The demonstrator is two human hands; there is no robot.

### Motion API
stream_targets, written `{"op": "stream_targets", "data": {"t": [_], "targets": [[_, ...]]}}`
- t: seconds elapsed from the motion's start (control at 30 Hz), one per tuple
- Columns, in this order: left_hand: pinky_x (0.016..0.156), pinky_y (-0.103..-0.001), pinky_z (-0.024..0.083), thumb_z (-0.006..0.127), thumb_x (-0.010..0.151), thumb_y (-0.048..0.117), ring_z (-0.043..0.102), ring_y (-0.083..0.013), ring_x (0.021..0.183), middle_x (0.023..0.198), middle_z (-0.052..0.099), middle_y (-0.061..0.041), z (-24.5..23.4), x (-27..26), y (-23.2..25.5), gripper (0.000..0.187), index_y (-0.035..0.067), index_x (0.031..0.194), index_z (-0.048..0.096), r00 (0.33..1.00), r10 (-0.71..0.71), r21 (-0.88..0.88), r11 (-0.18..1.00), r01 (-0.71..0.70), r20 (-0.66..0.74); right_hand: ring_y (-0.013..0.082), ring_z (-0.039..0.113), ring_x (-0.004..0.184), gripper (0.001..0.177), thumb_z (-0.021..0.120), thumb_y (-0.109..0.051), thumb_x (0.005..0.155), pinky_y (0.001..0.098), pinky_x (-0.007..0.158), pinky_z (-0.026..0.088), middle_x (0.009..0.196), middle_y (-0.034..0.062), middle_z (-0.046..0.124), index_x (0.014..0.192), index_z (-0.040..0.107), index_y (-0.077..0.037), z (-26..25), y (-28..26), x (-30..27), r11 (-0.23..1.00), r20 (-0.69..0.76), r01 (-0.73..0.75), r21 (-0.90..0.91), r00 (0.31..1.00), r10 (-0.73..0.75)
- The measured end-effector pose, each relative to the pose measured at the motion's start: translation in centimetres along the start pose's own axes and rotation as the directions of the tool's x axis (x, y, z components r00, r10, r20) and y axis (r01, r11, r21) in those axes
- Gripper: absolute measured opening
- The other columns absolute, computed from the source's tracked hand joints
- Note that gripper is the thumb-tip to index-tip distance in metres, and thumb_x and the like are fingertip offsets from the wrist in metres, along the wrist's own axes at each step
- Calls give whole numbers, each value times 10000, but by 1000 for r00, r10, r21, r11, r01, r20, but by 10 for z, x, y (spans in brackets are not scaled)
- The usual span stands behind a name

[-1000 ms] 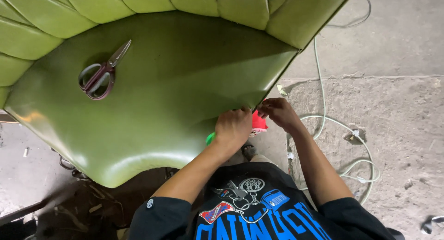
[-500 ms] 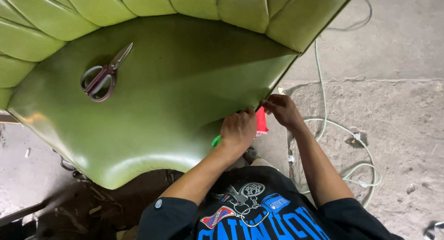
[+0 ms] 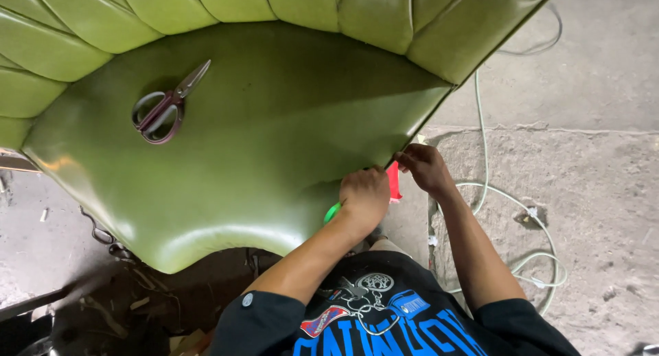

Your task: Removing old staples and trimming fabric from a green upholstered chair using a utility knife and scissors.

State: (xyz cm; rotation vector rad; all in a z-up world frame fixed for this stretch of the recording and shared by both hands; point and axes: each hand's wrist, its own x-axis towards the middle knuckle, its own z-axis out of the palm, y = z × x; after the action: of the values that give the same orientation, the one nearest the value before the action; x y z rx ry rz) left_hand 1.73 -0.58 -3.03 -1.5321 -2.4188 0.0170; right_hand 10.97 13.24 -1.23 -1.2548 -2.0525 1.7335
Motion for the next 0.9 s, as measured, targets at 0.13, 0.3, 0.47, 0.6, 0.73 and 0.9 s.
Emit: {"op": "stream_targets", "data": {"t": [0.13,0.3,0.47,0.6,0.73,0.9], "targets": [[342,-438,420,620,729,142,650,-195,485,520,592,55,-13,-32,-24,101,208,697,689,998,30,-12,1000,-29,47,290,752,857,351,737,-389,955,408,831,533,837,164,767,994,782,-44,1,-6,-11,1000,-8,-6,-16,1000,5],[628,-561,598,527,973,307,767,-426,737,717,722,-133,-65,-58,-90,268,167,1021,750,888,81,-401,908,121,453,285,694,779,403,816,-354,870,390,784,505,772,176,711,951,727,31,18,-31,-37,1000,3,-10,16,1000,10],[800,-598,587,502,1024,326,748,-491,938,920,765,-241,-97,-81,-117,336,107,1180,704,767,-58,-473,756,452,639,229,656,675,401,879,-411,837,345,716,482,686,113,692,858,715,-45,32,-36,-33,997,-40,-52,56,998,54],[948,-685,515,509,1012,191,665,-592,1070,1091,713,-387,-100,-111,-110,384,-33,1293,647,781,-88,-627,544,558,619,199,631,673,357,873,-383,864,299,694,465,690,88,687,852,715,-63,37,-20,-31,991,-66,-24,133,997,33],[1041,-585,514,489,1046,257,647,-511,1197,1242,705,-309,-106,-123,-103,442,59,1417,626,775,-113,-668,441,599,621,255,729,749,321,790,-348,915,324,706,538,779,160,771,881,784,-29,28,-25,-37,995,16,-81,53,997,81],[1041,-616,506,465,1072,215,615,-540,1203,1254,660,-353,-119,-133,-93,459,19,1479,548,838,-87,-732,446,516,538,289,746,856,376,827,-350,836,389,808,557,859,176,796,1039,808,-35,29,-52,-56,971,138,-173,-163,971,196]]}}
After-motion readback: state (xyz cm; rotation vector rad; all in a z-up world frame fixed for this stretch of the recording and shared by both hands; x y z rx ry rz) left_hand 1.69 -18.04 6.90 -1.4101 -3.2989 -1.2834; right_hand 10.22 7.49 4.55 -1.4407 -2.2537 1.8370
